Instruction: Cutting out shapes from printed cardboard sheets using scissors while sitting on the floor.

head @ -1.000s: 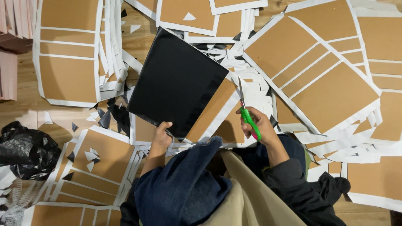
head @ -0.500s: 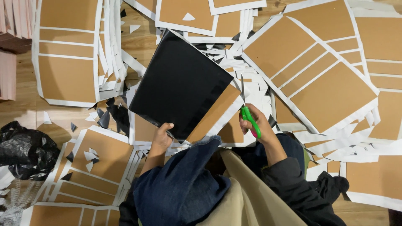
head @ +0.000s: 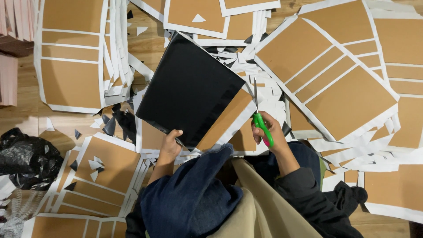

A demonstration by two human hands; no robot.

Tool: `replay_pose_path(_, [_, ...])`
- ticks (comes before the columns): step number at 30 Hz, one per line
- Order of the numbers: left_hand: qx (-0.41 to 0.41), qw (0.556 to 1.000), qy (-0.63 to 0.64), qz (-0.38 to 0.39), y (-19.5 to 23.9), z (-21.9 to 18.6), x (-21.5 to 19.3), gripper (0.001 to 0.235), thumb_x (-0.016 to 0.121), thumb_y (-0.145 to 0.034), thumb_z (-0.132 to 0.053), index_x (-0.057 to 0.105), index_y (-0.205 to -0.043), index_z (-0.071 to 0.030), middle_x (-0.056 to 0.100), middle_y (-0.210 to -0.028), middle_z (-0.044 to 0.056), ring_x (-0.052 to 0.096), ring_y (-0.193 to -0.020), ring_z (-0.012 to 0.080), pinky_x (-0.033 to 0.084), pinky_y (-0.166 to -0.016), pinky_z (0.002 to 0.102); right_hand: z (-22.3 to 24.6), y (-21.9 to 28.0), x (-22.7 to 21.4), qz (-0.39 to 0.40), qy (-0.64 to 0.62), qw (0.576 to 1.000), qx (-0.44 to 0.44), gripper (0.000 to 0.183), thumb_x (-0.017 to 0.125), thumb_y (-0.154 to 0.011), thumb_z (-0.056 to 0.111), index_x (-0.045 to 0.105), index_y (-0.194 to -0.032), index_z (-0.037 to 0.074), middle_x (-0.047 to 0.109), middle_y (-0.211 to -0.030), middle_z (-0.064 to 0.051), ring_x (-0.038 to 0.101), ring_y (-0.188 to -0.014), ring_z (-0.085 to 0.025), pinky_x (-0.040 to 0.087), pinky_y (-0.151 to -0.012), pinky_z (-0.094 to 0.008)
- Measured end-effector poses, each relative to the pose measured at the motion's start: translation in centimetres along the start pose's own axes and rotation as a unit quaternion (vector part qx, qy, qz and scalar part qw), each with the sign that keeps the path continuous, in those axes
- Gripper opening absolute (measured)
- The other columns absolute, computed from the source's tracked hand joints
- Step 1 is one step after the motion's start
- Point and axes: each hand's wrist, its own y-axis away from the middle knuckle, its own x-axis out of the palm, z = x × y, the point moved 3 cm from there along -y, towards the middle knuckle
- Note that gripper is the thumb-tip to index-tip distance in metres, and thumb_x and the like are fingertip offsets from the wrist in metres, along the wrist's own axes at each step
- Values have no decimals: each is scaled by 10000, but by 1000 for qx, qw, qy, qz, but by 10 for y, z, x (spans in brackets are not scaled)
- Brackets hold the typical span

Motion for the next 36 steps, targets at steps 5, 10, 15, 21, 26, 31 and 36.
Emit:
replay_pose_path(5, [-13, 1000, -3, -4, -15, 26, -22, 651, 568, -647, 30, 509, -1284, -93, 619, -1152, 111, 591, -1028, 293, 421, -969, 487, 18, 4, 28, -58, 5, 998, 11, 329, 706, -766, 121, 570, -1028, -24, 497, -466, -119, 498, -295, -179, 403, -260, -266])
replay_pose_path(10, [-78, 996, 20, 30, -9, 42, -5, 661, 582, -682, -48, 465, -1332, -79, 558, -1252, 104, 537, -1111, 303, 374, -998, 486, 4, 2, 34, -104, 7, 994, 23, 275, 650, -834, 137, 537, -1050, 10, 523, -502, -132, 528, -332, -191, 432, -276, -271])
replay_pose_path(15, [-80, 996, 39, 31, -13, 60, -20, 652, 575, -696, -44, 452, -1336, -51, 550, -1238, 106, 529, -1107, 288, 376, -998, 465, -12, -3, 8, -29, -14, 999, 25, 629, 672, -753, 516, 492, -1149, 62, 549, -597, -124, 579, -486, -182, 494, -414, -282])
replay_pose_path(21, [-88, 994, 39, 46, -16, 55, -27, 664, 562, -694, -30, 434, -1345, -46, 535, -1270, 133, 526, -1129, 319, 368, -1009, 494, -17, -4, -6, -32, -14, 999, 11, 511, 671, -776, 362, 514, -1140, 40, 529, -578, -131, 554, -434, -193, 468, -368, -284])
replay_pose_path(26, [-83, 994, 46, 51, -15, 58, -33, 668, 553, -687, 4, 434, -1344, -24, 538, -1264, 163, 528, -1128, 349, 366, -1007, 523, -4, -3, -7, -59, 5, 998, 8, 309, 661, -809, 144, 543, -1056, 0, 499, -447, -155, 484, -272, -199, 388, -238, -265])
replay_pose_path(31, [-88, 993, 52, 63, -27, 70, -46, 673, 538, -686, -4, 423, -1349, -32, 528, -1271, 170, 525, -1127, 356, 365, -1000, 539, 6, -1, -1, 28, 23, 998, 44, 777, 666, -675, 594, 487, -1198, 47, 580, -658, -155, 611, -582, -219, 517, -542, -331])
replay_pose_path(36, [-73, 995, 48, 44, -13, 51, -26, 672, 547, -685, -6, 430, -1346, -32, 533, -1256, 143, 529, -1114, 333, 383, -987, 507, 16, 1, -4, 58, 43, 996, 61, 821, 707, -656, 569, 468, -1218, 20, 558, -732, -129, 595, -639, -222, 502, -611, -349])
